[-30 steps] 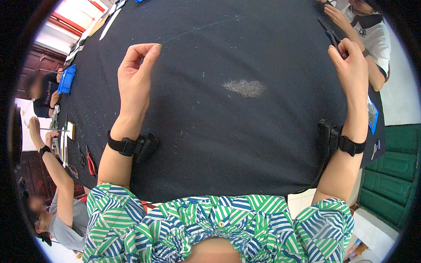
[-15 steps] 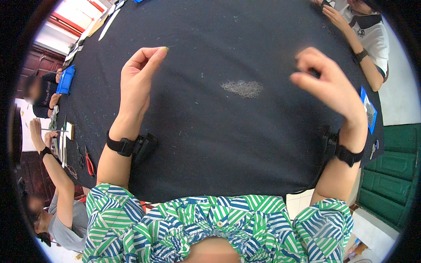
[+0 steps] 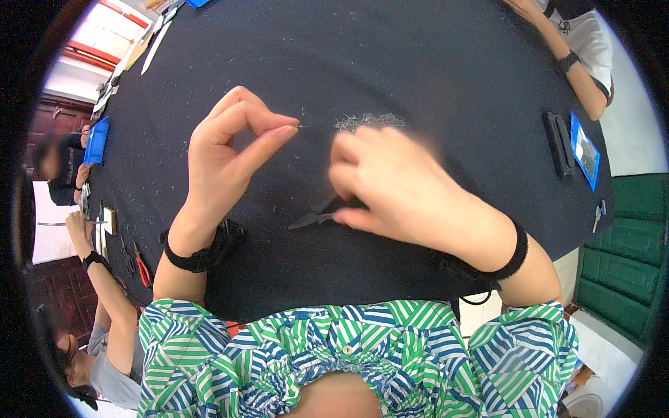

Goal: The recorder is threading small metal components onto a thin green fishing line.

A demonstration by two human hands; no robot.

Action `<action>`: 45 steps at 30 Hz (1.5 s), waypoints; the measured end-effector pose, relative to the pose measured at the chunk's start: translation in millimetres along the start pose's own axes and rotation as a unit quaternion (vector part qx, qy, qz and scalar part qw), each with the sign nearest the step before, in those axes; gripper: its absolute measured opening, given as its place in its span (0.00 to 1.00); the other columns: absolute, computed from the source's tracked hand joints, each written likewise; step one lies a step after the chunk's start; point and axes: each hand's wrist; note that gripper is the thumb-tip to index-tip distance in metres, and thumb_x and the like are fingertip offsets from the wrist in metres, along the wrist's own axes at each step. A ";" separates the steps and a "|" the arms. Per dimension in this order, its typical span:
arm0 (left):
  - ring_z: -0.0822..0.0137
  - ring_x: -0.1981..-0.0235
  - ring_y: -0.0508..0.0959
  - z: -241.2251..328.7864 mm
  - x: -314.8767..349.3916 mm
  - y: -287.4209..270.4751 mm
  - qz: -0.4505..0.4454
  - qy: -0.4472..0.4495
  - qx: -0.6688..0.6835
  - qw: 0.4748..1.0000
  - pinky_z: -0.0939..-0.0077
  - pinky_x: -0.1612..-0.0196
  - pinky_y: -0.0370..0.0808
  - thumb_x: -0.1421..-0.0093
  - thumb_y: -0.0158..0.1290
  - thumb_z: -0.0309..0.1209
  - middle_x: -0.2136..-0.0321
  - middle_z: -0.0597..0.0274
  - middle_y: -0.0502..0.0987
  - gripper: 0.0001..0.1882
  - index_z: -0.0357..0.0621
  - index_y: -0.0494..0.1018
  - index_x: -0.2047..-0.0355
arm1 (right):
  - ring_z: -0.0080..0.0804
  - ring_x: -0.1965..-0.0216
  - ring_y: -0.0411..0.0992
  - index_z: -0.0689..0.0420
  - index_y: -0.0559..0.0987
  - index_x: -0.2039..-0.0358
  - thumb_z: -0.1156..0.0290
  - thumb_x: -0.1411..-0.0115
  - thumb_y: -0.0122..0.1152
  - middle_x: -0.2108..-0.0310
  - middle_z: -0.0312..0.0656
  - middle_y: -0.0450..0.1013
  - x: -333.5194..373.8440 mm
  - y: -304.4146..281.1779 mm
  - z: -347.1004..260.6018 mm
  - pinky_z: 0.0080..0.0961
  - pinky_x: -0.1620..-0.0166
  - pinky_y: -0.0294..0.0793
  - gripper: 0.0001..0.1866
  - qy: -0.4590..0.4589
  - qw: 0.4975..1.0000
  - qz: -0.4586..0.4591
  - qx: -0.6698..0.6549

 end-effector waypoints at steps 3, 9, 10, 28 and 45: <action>0.76 0.72 0.72 3.0 1.4 1.4 -0.007 0.012 -0.007 1.000 0.82 0.68 0.68 0.49 0.63 0.23 0.73 0.67 0.72 0.04 0.39 0.80 0.72 | 0.30 0.74 0.72 0.57 0.74 0.67 0.69 0.50 0.68 0.66 0.40 0.68 -5.7 -6.0 4.4 0.26 0.73 0.69 0.13 0.057 0.972 0.181 -0.142; 0.75 0.73 0.73 6.6 2.0 6.4 -0.019 0.050 -0.044 0.998 0.82 0.69 0.68 0.52 0.65 0.22 0.75 0.66 0.72 0.06 0.39 0.80 0.72 | 0.17 0.74 0.71 0.63 0.74 0.60 0.70 0.39 0.58 0.72 0.35 0.74 -7.2 -2.2 2.2 0.15 0.71 0.68 0.11 0.157 0.847 0.110 -0.495; 0.74 0.73 0.73 7.2 2.3 6.7 -0.014 0.051 -0.049 0.997 0.81 0.69 0.68 0.53 0.65 0.22 0.75 0.66 0.72 0.07 0.40 0.80 0.72 | 0.17 0.74 0.71 0.63 0.74 0.60 0.70 0.39 0.58 0.72 0.35 0.74 -7.4 -2.0 3.6 0.15 0.71 0.68 0.11 0.158 0.847 0.111 -0.496; 0.75 0.73 0.73 5.1 3.7 9.8 -0.022 0.032 -0.009 0.999 0.81 0.69 0.68 0.52 0.65 0.21 0.75 0.66 0.72 0.06 0.39 0.80 0.72 | 0.08 0.82 0.55 0.62 0.79 0.66 0.67 0.39 0.60 0.85 0.22 0.61 -7.4 -3.2 11.0 0.14 0.78 0.53 0.10 0.154 0.891 0.135 -0.406; 0.78 0.74 0.69 -26.5 -0.1 -39.5 -0.036 -0.144 -0.036 0.988 0.83 0.70 0.68 0.41 0.57 0.29 0.76 0.69 0.72 0.07 0.37 0.76 0.69 | 0.11 0.72 0.63 0.61 0.78 0.66 0.70 0.37 0.59 0.74 0.26 0.70 8.6 -38.6 74.2 0.12 0.69 0.62 0.07 0.165 0.948 0.226 -0.153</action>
Point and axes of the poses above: each hand's wrist, its own x-axis away from the middle knuckle, its own y-axis out of the palm, z = x × y
